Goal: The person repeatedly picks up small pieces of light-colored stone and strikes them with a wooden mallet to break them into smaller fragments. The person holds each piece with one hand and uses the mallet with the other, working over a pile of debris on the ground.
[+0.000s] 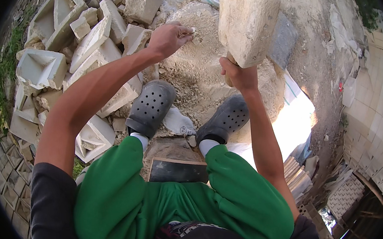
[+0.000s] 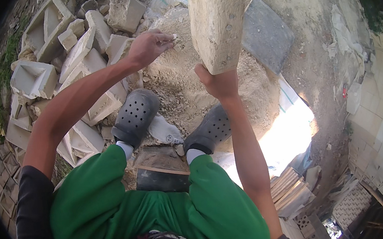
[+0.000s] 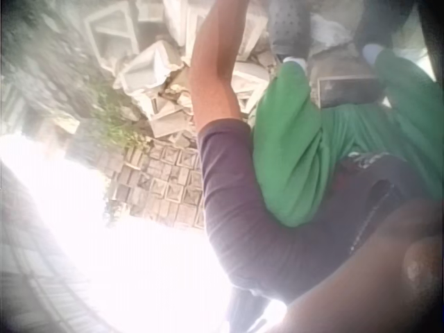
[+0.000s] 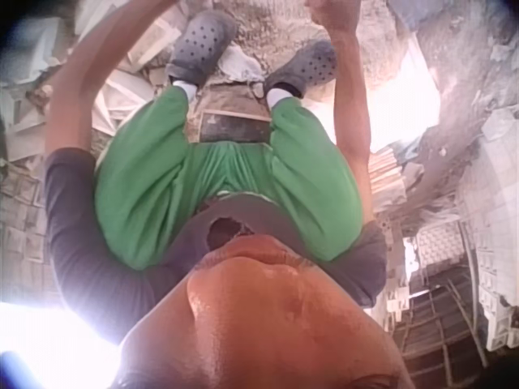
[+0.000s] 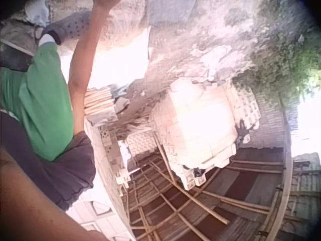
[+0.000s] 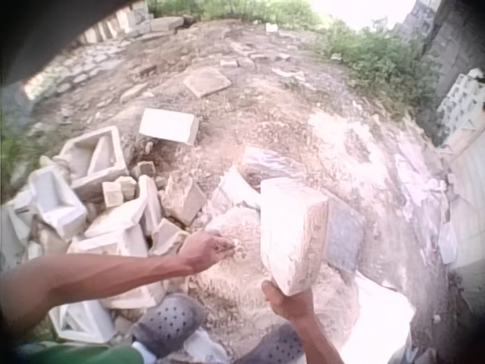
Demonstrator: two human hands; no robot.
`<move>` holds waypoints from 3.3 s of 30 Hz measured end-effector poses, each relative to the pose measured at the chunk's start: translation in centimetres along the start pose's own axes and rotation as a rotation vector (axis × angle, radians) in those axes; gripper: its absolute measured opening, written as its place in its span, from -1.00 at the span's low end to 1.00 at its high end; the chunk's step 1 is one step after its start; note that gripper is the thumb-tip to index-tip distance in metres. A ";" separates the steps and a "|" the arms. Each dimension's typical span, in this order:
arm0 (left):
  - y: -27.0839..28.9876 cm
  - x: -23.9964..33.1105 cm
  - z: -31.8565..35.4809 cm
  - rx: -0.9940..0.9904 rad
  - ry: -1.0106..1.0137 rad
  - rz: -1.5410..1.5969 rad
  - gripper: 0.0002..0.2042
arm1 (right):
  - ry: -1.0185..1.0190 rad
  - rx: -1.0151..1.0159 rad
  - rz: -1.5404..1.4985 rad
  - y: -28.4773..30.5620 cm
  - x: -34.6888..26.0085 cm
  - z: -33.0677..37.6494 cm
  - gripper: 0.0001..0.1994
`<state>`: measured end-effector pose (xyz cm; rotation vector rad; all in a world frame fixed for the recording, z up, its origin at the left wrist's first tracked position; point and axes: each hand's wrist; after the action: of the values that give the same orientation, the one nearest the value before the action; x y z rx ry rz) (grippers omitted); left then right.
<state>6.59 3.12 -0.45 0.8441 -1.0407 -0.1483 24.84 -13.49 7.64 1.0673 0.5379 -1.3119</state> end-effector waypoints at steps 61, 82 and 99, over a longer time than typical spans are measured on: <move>-1.0 -2.0 1.7 0.074 0.017 -0.069 -0.67 | -0.188 -0.023 0.145 -1.3 -1.8 2.3 -0.66; 0.1 -2.3 -0.3 0.090 0.043 -0.046 -0.54 | -0.029 0.038 0.184 -4.1 2.4 1.3 -0.64; -0.2 0.0 -1.3 -0.082 -0.050 0.025 -0.75 | -0.185 0.049 0.113 -2.8 1.8 2.1 -0.73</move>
<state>7.67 3.74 -0.91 0.7563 -1.0846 -0.1898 22.08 -15.89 6.20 0.9899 0.3043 -1.3141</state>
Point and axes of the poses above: each hand's wrist, its own z-axis away from the middle knuckle, its own y-axis out of the back of the hand, x = y × z, and after that the axes turned 13 degrees about -x, right-handed
